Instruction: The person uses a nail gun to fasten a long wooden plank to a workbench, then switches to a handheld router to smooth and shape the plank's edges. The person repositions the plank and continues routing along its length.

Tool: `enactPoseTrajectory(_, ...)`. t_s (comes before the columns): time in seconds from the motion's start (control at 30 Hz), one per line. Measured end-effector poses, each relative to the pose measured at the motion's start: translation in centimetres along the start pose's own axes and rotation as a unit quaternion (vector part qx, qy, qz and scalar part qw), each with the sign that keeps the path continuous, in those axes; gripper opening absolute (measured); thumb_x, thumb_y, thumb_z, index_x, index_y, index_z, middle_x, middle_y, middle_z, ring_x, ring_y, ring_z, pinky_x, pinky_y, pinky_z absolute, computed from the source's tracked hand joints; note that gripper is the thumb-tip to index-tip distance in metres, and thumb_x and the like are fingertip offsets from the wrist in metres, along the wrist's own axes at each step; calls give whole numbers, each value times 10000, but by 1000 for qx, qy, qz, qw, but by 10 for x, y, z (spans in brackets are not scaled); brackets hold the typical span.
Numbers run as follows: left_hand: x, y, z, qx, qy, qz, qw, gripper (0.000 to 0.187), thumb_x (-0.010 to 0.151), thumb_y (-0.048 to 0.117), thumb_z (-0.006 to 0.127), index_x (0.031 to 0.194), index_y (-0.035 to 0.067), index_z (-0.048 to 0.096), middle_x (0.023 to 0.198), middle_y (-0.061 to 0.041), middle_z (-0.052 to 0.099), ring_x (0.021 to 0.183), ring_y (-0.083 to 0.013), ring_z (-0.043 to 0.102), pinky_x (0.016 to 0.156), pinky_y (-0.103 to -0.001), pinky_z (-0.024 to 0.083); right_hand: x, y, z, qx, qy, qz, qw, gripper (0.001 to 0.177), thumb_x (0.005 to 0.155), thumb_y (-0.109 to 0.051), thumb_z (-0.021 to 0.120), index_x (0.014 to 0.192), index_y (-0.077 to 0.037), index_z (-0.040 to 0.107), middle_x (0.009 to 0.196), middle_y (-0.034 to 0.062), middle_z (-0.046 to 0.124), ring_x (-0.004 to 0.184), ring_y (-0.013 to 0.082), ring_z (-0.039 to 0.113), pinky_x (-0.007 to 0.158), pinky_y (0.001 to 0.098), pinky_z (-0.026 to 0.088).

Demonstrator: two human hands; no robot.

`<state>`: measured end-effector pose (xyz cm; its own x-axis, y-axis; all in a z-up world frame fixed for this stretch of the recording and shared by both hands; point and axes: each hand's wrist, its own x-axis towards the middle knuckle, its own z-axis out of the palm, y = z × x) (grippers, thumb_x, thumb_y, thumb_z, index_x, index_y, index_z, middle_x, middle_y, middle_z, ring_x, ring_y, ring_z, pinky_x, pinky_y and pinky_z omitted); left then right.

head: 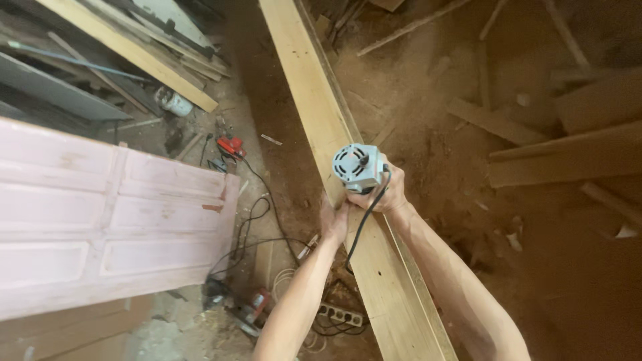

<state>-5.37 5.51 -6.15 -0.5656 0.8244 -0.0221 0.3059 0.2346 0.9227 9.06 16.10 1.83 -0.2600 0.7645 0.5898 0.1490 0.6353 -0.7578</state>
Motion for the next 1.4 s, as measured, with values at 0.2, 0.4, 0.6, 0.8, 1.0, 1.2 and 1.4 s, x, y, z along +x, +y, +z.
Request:
enactPoseTrajectory(0.2, 17, 19, -1, -15, -1, -82, 997, 834, 890, 235, 722, 1580, 130, 265, 1476, -157, 548, 1349, -264, 543, 1104, -385, 435, 11, 2, 18, -5, -3, 45, 999, 671, 598, -315, 922, 1165, -48, 682, 1085, 114, 741, 917, 223, 752, 835, 336, 614)
enactPoseTrajectory(0.4, 37, 22, -7, -10, -4, -80, 997, 942, 827, 366, 782, 1593, 171, 270, 1470, -142, 600, 1340, -300, 584, 1081, -404, 464, 28, 7, 34, 17, 8, 84, 996, 634, 624, -309, 919, 1130, -40, 650, 991, 67, 757, 852, 178, 751, 780, 321, 614)
enactPoseTrajectory(0.6, 59, 14, -6, 52, 9, -108, 993, 1113, 752, 546, 796, 1620, 171, 208, 1496, -165, 551, 1351, -345, 549, 1081, -435, 451, 43, 21, 49, 63, -47, 122, 989, 420, 672, -258, 891, 1031, -101, 741, 989, 23, 788, 891, 146, 765, 788, 303, 620)
enactPoseTrajectory(0.8, 70, 3, -3, 74, 1, -119, 990, 1152, 747, 633, 754, 1629, 141, 201, 1504, -197, 536, 1353, -363, 544, 1088, -440, 452, 46, 28, 55, 54, -57, 130, 988, 400, 693, -219, 903, 1041, -90, 752, 1014, 25, 788, 941, 145, 766, 827, 313, 625)
enactPoseTrajectory(1.0, 83, 7, -5, 107, -1, -130, 986, 1150, 762, 665, 752, 1628, 153, 196, 1537, -268, 446, 1360, -427, 501, 1076, -480, 445, 59, 31, 58, 54, -63, 127, 988, 454, 707, -196, 908, 1093, -43, 722, 1042, 45, 772, 961, 157, 750, 864, 320, 624)
enactPoseTrajectory(1.2, 95, 25, -13, 78, -36, -174, 981, 1166, 770, 692, 694, 1643, 169, 126, 1531, -228, 480, 1325, -416, 551, 1085, -492, 446, 70, 39, 63, 78, -74, 136, 985, 440, 708, -207, 898, 1076, -44, 719, 1026, 39, 764, 939, 153, 744, 834, 312, 627)
enactPoseTrajectory(1.4, 108, 34, -16, 57, -33, -172, 983, 1156, 755, 674, 697, 1645, 177, 153, 1475, -210, 564, 1301, -408, 586, 1088, -478, 461, 78, 56, 70, 35, -79, 80, 993, 452, 712, -214, 915, 1087, -49, 724, 1043, 44, 760, 955, 170, 737, 886, 334, 606)
